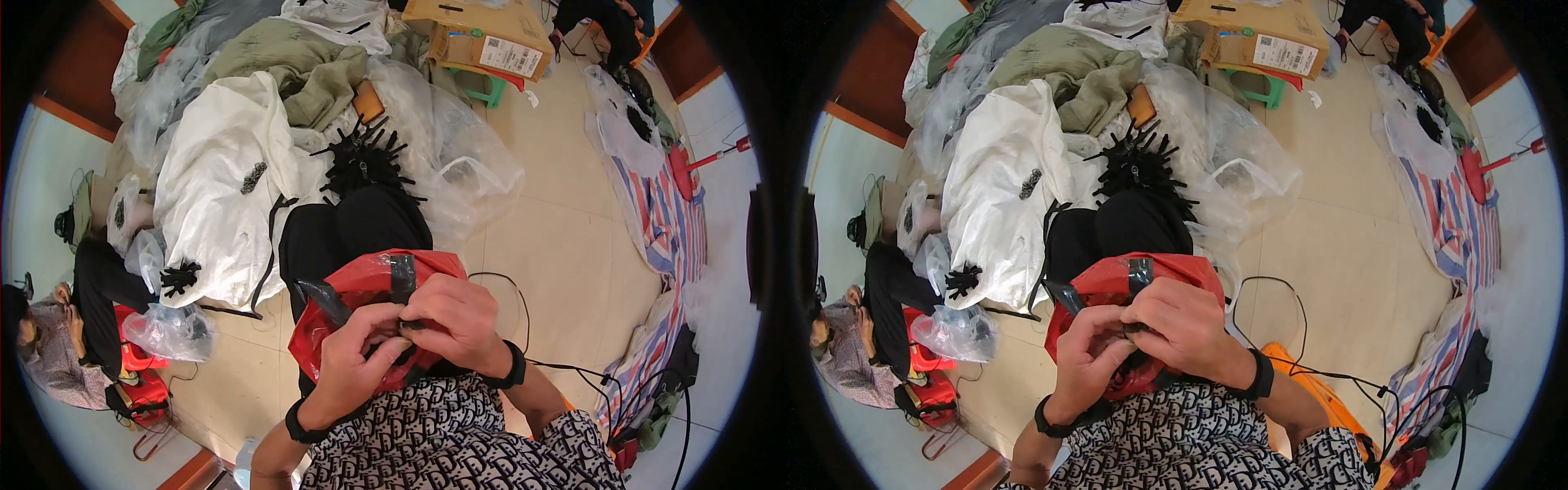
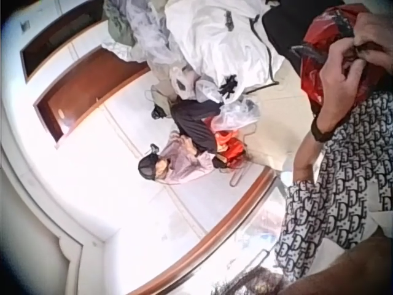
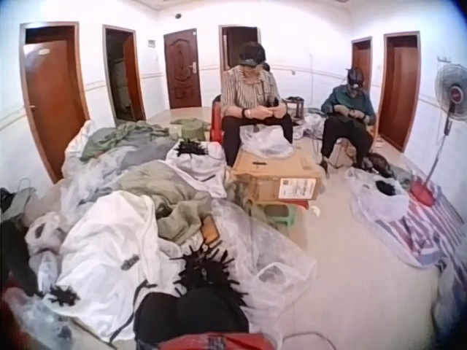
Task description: Manually attaching small black plastic components or fasteners to a red and black fabric shoe upper.
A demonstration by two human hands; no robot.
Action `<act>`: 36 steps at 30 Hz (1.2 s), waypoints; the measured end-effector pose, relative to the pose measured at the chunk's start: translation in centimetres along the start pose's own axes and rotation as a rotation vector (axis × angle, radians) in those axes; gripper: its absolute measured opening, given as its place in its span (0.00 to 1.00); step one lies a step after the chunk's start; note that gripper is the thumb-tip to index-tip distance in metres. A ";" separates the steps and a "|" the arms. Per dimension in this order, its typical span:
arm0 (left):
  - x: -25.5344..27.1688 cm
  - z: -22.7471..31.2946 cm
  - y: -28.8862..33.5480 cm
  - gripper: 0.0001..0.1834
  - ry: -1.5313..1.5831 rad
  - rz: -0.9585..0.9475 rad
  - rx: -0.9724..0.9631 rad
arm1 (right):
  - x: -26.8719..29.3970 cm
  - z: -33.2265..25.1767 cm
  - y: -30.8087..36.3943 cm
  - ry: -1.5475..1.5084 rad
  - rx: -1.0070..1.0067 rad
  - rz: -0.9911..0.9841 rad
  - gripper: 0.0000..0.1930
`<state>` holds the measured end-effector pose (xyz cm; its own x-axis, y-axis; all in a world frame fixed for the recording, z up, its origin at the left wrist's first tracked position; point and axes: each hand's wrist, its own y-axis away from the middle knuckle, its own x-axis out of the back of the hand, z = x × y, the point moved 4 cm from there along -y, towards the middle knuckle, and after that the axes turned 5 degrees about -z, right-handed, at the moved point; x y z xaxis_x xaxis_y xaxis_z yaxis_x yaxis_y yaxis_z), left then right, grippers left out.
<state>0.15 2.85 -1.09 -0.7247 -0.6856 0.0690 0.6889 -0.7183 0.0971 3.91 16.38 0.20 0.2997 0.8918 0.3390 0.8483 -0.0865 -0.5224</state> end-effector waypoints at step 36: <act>2.2 1.4 0.4 0.10 0.050 -0.034 -0.101 | -0.5 -3.1 -2.2 0.016 0.119 -0.175 0.11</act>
<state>-1.19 1.24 0.53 -0.7479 -0.6636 0.0176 0.6637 -0.7480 -0.0018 3.23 14.69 3.64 0.1598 0.8815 0.4443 0.8308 0.1230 -0.5428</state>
